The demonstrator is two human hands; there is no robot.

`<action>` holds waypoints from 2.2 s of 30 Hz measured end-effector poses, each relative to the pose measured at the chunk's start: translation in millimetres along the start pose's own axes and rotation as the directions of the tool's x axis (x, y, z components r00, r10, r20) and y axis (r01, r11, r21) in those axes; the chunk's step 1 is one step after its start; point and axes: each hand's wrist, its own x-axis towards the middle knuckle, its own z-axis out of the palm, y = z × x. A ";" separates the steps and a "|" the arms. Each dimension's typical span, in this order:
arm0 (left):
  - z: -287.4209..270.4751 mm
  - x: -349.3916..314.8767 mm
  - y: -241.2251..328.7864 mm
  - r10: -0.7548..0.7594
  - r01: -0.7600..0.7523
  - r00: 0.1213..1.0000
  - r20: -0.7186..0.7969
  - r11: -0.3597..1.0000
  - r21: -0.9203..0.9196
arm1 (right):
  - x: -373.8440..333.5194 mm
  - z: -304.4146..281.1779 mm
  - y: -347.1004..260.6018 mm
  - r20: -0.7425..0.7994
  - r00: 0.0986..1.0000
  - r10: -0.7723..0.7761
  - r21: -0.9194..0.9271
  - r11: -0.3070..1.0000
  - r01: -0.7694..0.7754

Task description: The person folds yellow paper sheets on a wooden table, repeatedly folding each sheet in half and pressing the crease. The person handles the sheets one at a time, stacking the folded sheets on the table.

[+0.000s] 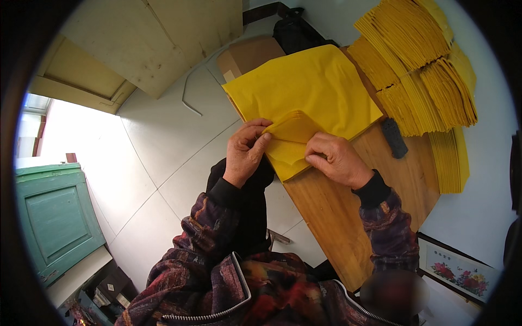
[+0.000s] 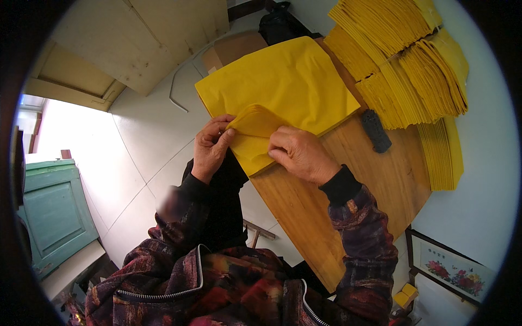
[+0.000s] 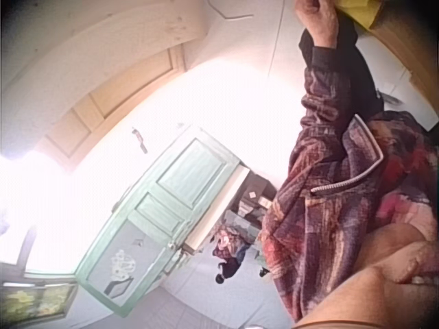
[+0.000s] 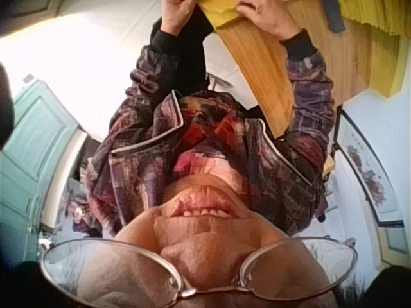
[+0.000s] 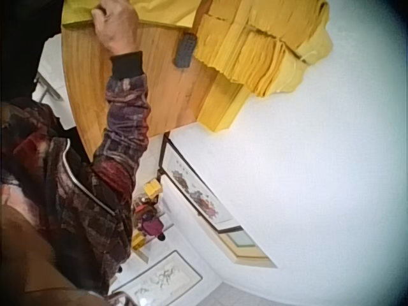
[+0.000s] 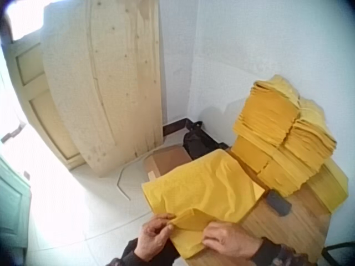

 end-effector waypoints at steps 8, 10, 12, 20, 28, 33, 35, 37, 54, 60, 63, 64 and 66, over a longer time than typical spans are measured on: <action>-3.2 -3.7 4.5 -0.032 0.040 0.997 0.065 0.991 -0.125 | 4.4 13.4 -9.1 -0.377 0.921 0.096 0.053 0.995 -0.082; 0.6 -2.8 2.4 -0.003 0.007 0.999 0.038 0.995 -0.096 | 5.4 16.1 -10.2 -0.410 0.910 0.068 0.014 0.998 -0.069; 1.9 -1.1 0.0 0.018 -0.017 1.000 0.021 0.999 -0.049 | 1.3 16.2 -11.6 -0.472 0.881 -0.040 -0.136 0.990 -0.028; 2.8 0.5 -2.9 0.023 -0.024 1.000 -0.016 0.999 -0.039 | -32.7 34.8 -9.4 -0.123 0.963 -0.239 -0.561 0.817 0.131; 2.3 0.9 -1.6 0.007 -0.008 1.000 -0.016 1.000 -0.002 | -25.9 31.7 2.6 -0.063 0.948 -0.312 -0.607 0.766 0.212; 2.1 0.0 -2.1 0.002 -0.003 1.000 -0.020 1.000 -0.008 | -22.1 30.0 3.0 -0.047 0.929 -0.368 -0.607 0.749 0.266; 1.9 -0.3 -2.2 -0.005 0.005 1.000 -0.020 1.000 -0.022 | -20.5 29.6 3.6 -0.068 0.927 -0.368 -0.554 0.787 0.272; 1.4 -0.4 -2.3 -0.011 0.011 1.000 -0.015 1.000 -0.027 | -18.6 29.2 3.8 -0.078 0.932 -0.353 -0.557 0.791 0.253; -3.9 -0.4 -2.9 -0.030 0.030 0.998 0.063 0.999 -0.011 | -5.5 15.4 -2.8 -0.140 0.984 -0.109 -0.148 0.985 0.088; -3.7 -1.1 -2.6 -0.037 0.039 0.997 0.060 0.999 -0.022 | -5.5 14.0 -3.2 -0.123 0.990 -0.076 -0.117 0.991 0.061; -2.7 -0.6 -2.5 -0.025 0.026 0.999 0.044 0.999 -0.026 | -6.2 15.5 -1.6 -0.112 0.987 -0.115 -0.195 0.977 0.092; -2.0 -0.2 -2.5 -0.012 0.013 1.000 0.029 1.000 -0.018 | -6.0 16.9 -1.0 -0.113 0.978 -0.174 -0.256 0.956 0.140; -1.2 0.1 -2.5 0.009 -0.009 1.000 0.014 1.000 -0.004 | -6.4 19.3 -0.2 -0.081 0.969 -0.234 -0.357 0.914 0.191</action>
